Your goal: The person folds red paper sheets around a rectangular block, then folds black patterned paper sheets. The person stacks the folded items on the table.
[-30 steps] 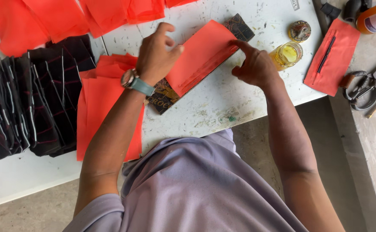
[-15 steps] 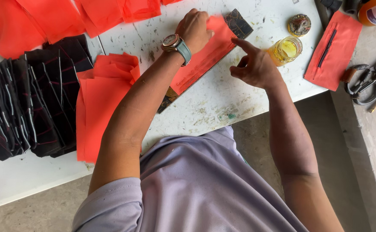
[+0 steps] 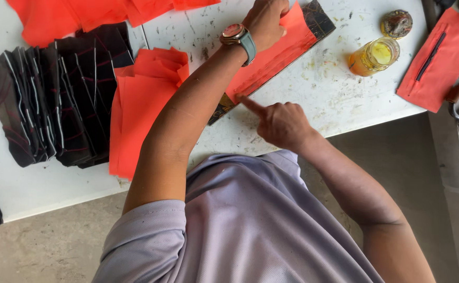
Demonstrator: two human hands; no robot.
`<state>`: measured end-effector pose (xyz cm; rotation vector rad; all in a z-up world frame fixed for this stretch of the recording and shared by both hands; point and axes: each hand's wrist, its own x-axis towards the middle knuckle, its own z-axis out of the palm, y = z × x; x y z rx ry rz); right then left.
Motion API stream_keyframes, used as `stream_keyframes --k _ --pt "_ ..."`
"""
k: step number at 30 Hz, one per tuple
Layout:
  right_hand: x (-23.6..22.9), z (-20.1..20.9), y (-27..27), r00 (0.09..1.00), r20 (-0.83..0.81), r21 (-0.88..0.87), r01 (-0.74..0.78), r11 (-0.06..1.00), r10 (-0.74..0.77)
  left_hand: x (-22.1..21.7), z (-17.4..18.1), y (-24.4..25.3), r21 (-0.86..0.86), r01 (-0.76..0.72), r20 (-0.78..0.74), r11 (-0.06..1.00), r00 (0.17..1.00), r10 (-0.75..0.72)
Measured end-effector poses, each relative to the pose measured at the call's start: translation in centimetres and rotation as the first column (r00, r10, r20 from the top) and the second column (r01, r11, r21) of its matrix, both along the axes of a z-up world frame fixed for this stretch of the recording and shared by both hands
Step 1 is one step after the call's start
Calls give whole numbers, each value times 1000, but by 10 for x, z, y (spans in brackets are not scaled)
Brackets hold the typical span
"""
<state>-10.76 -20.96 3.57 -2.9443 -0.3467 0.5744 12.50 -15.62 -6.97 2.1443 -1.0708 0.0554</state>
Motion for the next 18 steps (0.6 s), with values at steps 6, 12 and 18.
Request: stream_keyframes --k 6,12,18 --pt "-2 -7 7 961 190 -83 -189 978 202 1 -9 -2 -146 -21 50 989 998 29" --pt "-8 -8 13 962 143 -98 -219 971 232 -3 -12 -4 -202 -38 61 979 997 51" --pt "5 -17 -35 977 213 -102 52 993 -29 -9 5 1 -148 -57 -41 987 998 52"
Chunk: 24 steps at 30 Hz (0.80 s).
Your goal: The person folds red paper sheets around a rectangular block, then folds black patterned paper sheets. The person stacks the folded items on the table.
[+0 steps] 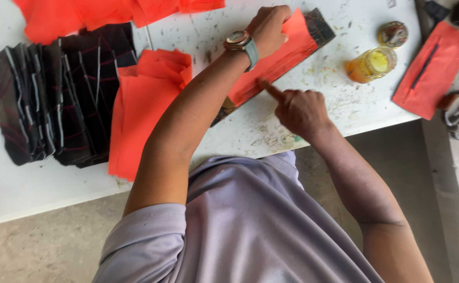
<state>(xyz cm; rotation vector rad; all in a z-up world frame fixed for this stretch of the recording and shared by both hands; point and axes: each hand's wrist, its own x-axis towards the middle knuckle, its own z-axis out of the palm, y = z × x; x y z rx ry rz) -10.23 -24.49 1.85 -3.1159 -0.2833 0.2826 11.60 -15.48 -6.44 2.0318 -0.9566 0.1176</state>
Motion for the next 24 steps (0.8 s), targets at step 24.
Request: stream_keyframes --k 24 --pt "20 2 -54 833 401 537 124 835 -381 -32 50 7 -38 67 -33 997 997 -69"
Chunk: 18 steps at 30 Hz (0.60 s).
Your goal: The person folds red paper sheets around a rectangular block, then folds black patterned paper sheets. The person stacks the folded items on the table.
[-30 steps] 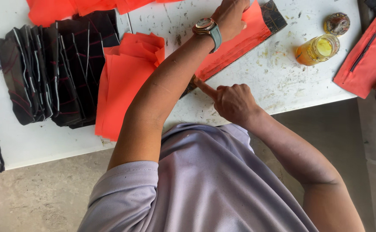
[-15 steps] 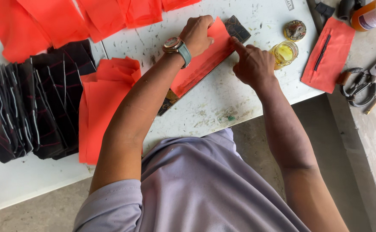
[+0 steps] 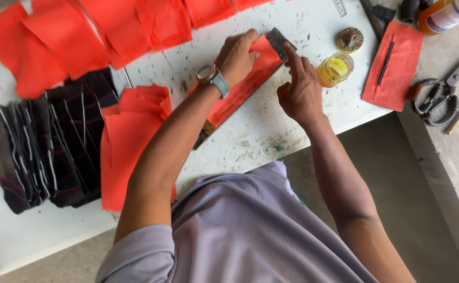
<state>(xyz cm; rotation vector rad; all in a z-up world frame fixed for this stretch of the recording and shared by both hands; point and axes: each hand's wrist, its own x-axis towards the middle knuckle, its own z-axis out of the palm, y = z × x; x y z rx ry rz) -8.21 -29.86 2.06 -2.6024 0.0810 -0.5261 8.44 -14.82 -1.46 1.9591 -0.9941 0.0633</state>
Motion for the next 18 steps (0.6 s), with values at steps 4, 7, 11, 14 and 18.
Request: stream_keyframes --k 4,7,11,14,18 --pt "32 -16 -8 999 -18 70 38 997 -37 -23 26 9 -25 43 23 999 999 -42" --pt "45 -19 -10 987 -143 87 87 992 -74 -46 53 25 -73 51 59 996 997 -46" --pt "28 -25 -14 995 -88 90 46 995 -38 -87 93 66 -130 52 75 990 996 -42" --pt "22 -27 -16 999 29 186 -29 982 24 -111 128 82 -209 106 111 972 990 -84" --pt "14 -29 -3 991 126 227 16 974 -46 -135 170 89 -264 181 108 947 982 -158"
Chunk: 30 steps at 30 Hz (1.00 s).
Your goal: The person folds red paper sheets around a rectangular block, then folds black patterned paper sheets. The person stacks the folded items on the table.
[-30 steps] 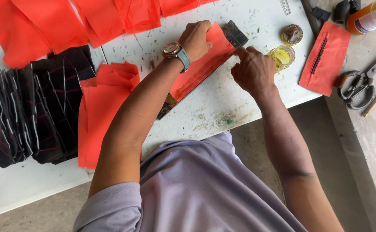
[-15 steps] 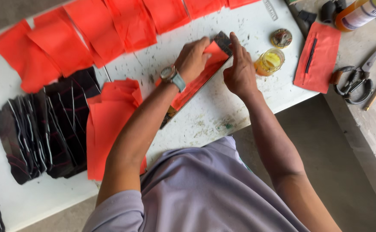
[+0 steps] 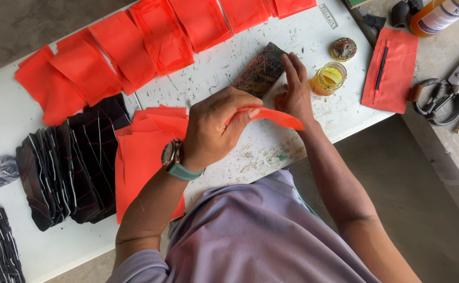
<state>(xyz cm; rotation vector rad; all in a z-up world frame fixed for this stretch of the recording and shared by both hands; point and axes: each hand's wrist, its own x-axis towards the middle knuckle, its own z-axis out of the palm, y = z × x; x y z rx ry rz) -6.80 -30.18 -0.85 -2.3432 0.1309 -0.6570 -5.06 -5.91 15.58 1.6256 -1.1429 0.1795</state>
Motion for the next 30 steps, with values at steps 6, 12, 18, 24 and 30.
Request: stream_keyframes --k 6,12,18,24,30 --pt "-40 42 -14 991 76 -15 -105 994 106 -3 8 -10 -124 5 -171 992 985 -26" --pt "-71 99 -99 974 -211 -495 -39 868 -77 35 -72 -68 -496 -93 -549 863 804 -229" --pt "-40 78 -120 887 -445 -572 -178 801 -121 82 -165 -76 -457 -447 -757 769 650 -72" --pt "-31 83 -125 878 -477 -580 -272 768 -49 131 -207 -49 -311 -595 -778 741 608 160" --pt "-76 93 -133 913 -394 -522 -125 844 -108 154 -218 -35 -317 -641 -783 699 593 189"
